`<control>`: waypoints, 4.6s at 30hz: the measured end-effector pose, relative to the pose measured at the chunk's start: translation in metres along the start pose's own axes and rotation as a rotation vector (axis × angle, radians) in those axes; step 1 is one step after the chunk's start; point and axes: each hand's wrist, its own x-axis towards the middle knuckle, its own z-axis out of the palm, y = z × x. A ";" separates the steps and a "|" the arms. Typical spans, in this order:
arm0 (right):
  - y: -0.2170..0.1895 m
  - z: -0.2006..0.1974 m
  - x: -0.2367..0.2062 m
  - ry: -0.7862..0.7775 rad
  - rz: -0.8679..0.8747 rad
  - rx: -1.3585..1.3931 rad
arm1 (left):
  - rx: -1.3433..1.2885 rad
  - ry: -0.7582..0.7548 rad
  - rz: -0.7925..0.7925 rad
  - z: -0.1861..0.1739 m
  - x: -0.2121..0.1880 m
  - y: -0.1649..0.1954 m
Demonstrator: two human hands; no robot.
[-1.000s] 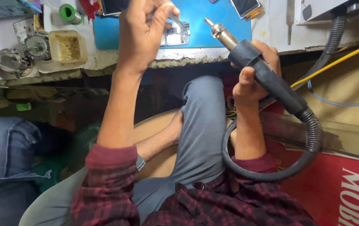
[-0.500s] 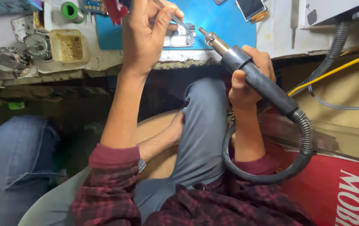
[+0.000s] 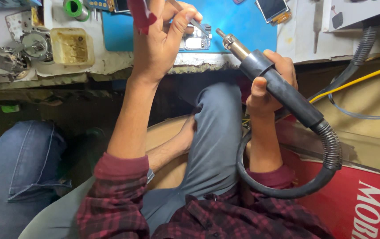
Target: The person unwraps a small phone display component from plastic packaging and peels its film, then at a cluttered repair bench tests a phone board with multimeter probes and uses a soldering iron and tweezers to work on the board, adjusting a bench power unit at the end.
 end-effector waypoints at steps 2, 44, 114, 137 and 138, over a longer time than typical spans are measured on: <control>0.000 -0.001 0.000 0.001 -0.004 0.001 | 0.021 -0.002 0.003 0.000 0.001 0.002; -0.009 -0.004 0.004 -0.022 -0.042 -0.067 | -0.010 0.036 0.059 -0.004 -0.004 0.009; -0.009 -0.006 0.003 -0.018 -0.072 -0.051 | -0.028 -0.045 0.054 -0.008 -0.002 0.007; -0.027 -0.020 0.032 -0.104 -0.188 -0.144 | 0.017 -0.032 0.100 -0.011 0.001 0.012; -0.030 -0.023 0.036 -0.124 -0.203 -0.160 | 0.020 -0.028 0.096 -0.011 0.001 0.014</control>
